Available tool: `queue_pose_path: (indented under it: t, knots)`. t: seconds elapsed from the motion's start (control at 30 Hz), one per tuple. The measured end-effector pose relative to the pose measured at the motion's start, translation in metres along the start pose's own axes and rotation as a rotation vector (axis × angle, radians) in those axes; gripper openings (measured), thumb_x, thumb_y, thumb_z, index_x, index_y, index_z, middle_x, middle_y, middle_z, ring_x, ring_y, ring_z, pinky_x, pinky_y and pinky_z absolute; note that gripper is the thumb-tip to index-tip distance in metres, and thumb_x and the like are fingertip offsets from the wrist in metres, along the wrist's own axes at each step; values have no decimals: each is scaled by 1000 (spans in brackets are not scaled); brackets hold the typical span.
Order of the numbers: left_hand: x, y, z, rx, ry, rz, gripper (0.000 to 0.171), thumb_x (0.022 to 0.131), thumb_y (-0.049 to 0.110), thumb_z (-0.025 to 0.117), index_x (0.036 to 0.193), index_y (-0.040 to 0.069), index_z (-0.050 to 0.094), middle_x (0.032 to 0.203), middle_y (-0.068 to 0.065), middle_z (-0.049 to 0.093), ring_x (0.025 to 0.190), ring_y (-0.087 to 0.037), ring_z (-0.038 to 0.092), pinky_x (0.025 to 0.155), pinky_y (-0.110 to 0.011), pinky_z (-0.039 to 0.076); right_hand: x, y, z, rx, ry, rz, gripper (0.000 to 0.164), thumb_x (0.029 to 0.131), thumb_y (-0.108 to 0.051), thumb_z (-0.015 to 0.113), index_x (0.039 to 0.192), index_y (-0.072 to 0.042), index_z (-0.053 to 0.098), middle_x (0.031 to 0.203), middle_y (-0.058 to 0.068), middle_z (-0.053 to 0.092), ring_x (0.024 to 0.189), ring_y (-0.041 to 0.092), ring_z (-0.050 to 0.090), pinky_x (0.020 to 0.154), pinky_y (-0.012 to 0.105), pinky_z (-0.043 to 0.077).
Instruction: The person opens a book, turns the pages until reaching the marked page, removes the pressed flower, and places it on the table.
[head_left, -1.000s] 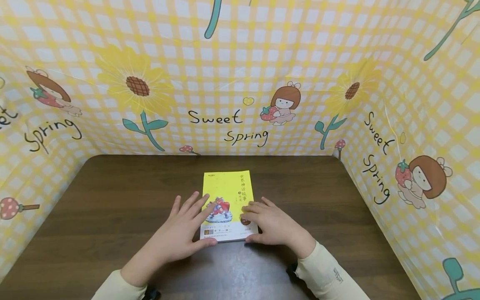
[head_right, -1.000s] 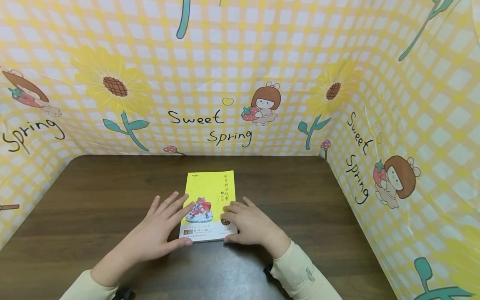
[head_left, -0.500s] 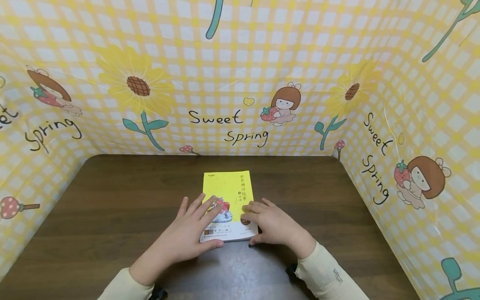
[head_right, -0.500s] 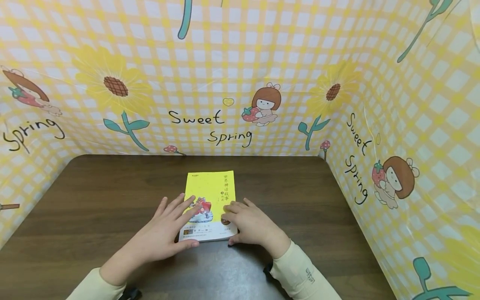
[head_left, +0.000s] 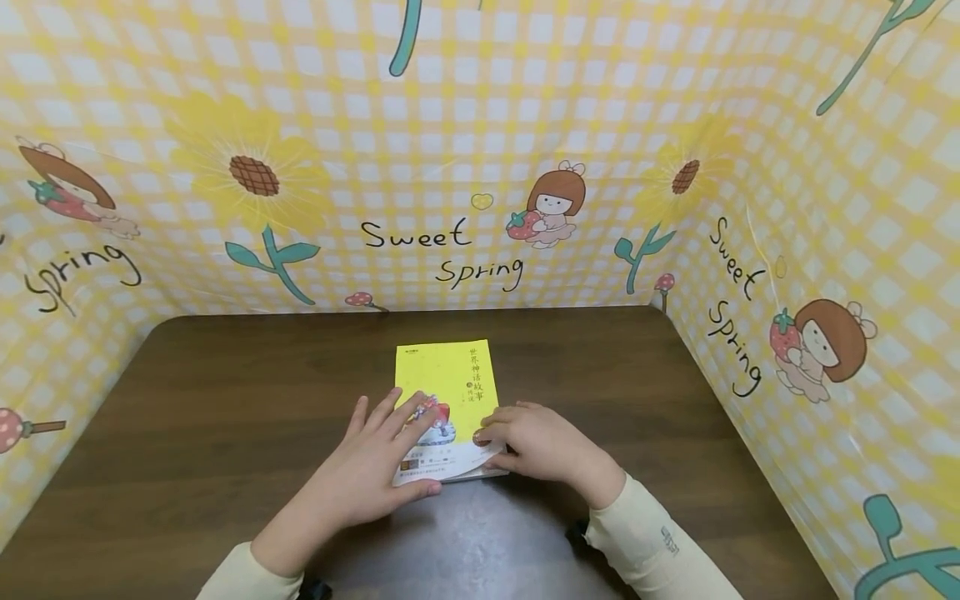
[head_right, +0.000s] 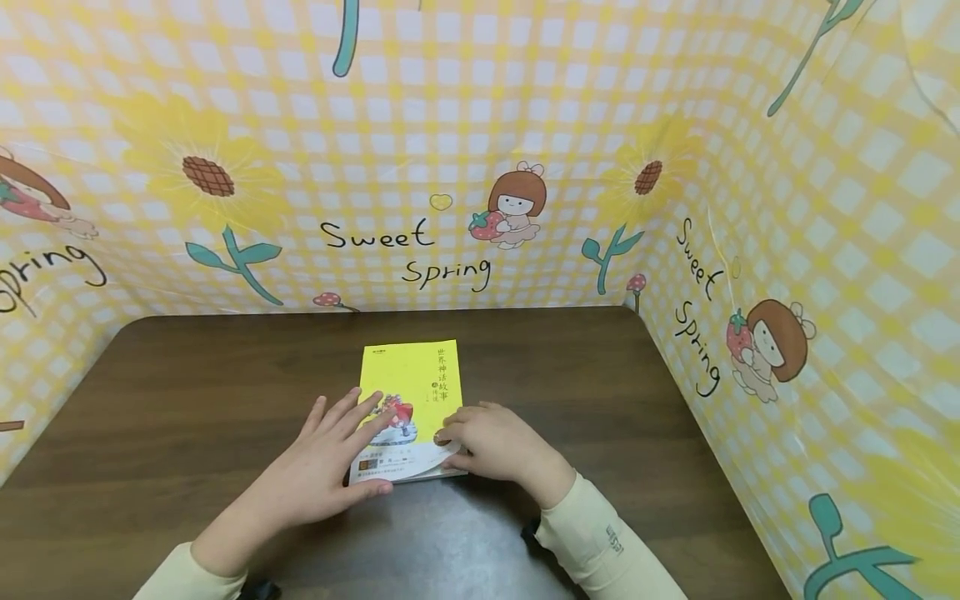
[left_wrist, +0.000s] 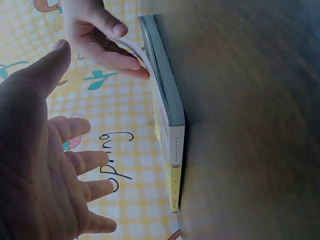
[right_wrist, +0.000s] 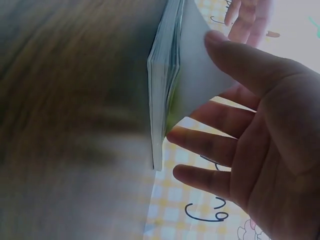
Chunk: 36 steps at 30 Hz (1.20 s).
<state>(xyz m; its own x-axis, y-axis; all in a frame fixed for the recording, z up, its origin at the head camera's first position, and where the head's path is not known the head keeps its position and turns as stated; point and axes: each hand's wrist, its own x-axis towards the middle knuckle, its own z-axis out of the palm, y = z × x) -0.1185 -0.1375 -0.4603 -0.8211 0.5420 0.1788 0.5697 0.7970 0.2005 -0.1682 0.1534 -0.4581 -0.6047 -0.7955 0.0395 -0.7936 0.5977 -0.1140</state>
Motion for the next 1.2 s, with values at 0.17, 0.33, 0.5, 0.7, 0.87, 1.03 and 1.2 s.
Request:
queue_pose_path:
  t: [0.17, 0.33, 0.5, 0.7, 0.87, 1.03, 1.2]
  knots:
    - [1, 1, 1, -4, 13, 0, 94, 83, 74, 67, 161, 30, 35, 168, -3, 31, 155, -41, 22, 116, -75, 15, 1, -1, -2, -5, 83, -43, 23, 97, -33, 72, 116, -23, 78, 111, -11, 74, 101, 7, 69, 90, 30, 55]
    - [5, 3, 3, -18, -2, -1, 95, 83, 73, 69, 160, 27, 37, 166, -5, 35, 154, -41, 24, 116, -75, 15, 2, -3, -5, 0, 142, -52, 14, 97, -27, 72, 109, -23, 78, 101, -12, 75, 90, 4, 70, 82, 28, 57]
    - [8, 6, 3, -25, 5, 9, 95, 82, 69, 73, 158, 22, 41, 164, -8, 39, 153, -43, 28, 115, -75, 17, 4, -4, -4, -31, 204, -50, 15, 99, -33, 70, 108, -24, 79, 97, -14, 76, 84, 3, 70, 77, 26, 56]
    - [11, 9, 7, -8, -1, 30, 95, 83, 67, 74, 159, 20, 40, 161, -11, 42, 151, -44, 32, 114, -75, 23, 4, -5, -4, -31, 298, -56, 16, 96, -36, 73, 103, -24, 80, 95, -15, 76, 83, 2, 70, 76, 25, 56]
    - [16, 13, 9, 5, 4, 37, 92, 85, 63, 75, 159, 20, 40, 159, -9, 45, 148, -43, 36, 113, -73, 27, 3, -6, -4, -25, 371, -64, 18, 92, -38, 77, 101, -23, 80, 95, -14, 76, 84, 1, 71, 76, 25, 57]
    - [21, 15, 9, 22, -5, 27, 87, 88, 57, 75, 159, 22, 38, 159, -6, 45, 148, -39, 38, 113, -71, 29, 4, -8, -6, -20, 416, -67, 20, 89, -39, 80, 100, -22, 79, 95, -14, 76, 84, 2, 70, 76, 25, 57]
    - [23, 16, 9, 23, -2, 33, 81, 92, 49, 74, 160, 22, 38, 159, -6, 45, 148, -37, 39, 112, -69, 33, 3, -9, -8, -16, 441, -74, 20, 88, -38, 81, 100, -22, 79, 94, -14, 75, 85, 2, 70, 77, 24, 57]
